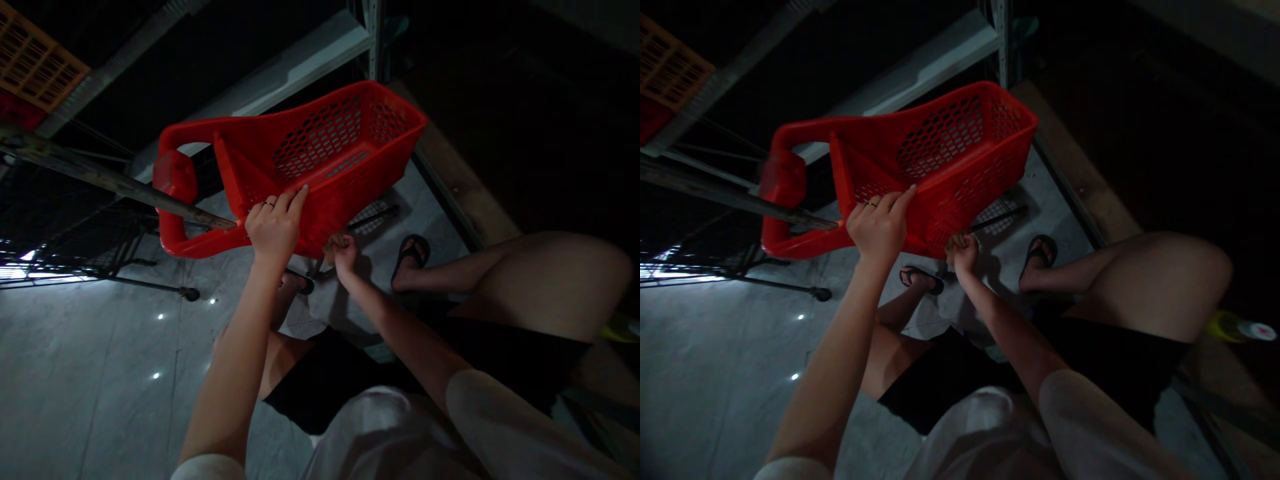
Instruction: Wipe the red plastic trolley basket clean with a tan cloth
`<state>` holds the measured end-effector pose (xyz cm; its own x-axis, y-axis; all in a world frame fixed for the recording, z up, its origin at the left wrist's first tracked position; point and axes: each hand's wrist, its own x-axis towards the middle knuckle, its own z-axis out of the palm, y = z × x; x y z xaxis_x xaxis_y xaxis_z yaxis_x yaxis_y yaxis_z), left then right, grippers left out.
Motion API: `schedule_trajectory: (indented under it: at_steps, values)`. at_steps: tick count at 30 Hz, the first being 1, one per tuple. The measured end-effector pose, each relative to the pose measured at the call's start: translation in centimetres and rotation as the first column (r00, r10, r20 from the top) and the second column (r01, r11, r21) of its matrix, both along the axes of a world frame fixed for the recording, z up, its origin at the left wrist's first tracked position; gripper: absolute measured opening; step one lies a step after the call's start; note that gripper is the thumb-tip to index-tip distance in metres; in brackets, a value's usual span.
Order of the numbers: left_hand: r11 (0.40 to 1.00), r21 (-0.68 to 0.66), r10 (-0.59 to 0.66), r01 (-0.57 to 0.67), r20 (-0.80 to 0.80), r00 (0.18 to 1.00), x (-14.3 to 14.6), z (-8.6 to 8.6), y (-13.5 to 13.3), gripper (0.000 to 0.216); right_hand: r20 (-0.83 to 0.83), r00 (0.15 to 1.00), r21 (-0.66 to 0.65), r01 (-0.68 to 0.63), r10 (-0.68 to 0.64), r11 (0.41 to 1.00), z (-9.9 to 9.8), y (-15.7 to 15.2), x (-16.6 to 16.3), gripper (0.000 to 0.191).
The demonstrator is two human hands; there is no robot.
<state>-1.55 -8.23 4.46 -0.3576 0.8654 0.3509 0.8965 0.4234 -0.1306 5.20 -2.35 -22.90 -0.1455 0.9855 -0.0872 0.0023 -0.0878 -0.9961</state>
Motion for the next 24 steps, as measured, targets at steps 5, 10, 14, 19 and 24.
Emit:
schedule_trajectory:
  at_steps: [5,10,14,19,24]
  values:
    - [0.999,0.03,-0.012,0.011,0.024,1.0,-0.5,-0.2,-0.5,0.047,-0.025,0.971,0.072,0.238,-0.237,0.969,3.5,15.6,1.4,0.025]
    - [0.997,0.061,-0.043,0.044,-0.017,0.999,-0.5,-0.4,-0.5,0.044,-0.105,0.871,0.141,0.491,-0.48,0.86,7.8,23.9,3.3,0.029]
    - [0.997,0.057,-0.041,0.044,-0.058,0.997,-0.4,-0.4,-0.5,0.044,-0.091,0.972,0.173,0.23,-0.217,0.958,8.3,15.6,2.0,0.029]
    - [0.997,0.059,-0.037,0.04,-0.055,0.998,-0.9,-0.3,-1.0,0.046,-0.107,0.992,0.172,-0.049,0.069,0.984,7.4,2.3,-0.4,0.021]
    - [0.996,0.071,-0.044,0.045,-0.01,0.999,-1.3,-0.2,-1.4,0.046,-0.135,0.99,0.189,-0.017,0.043,0.982,8.3,6.1,0.6,0.021]
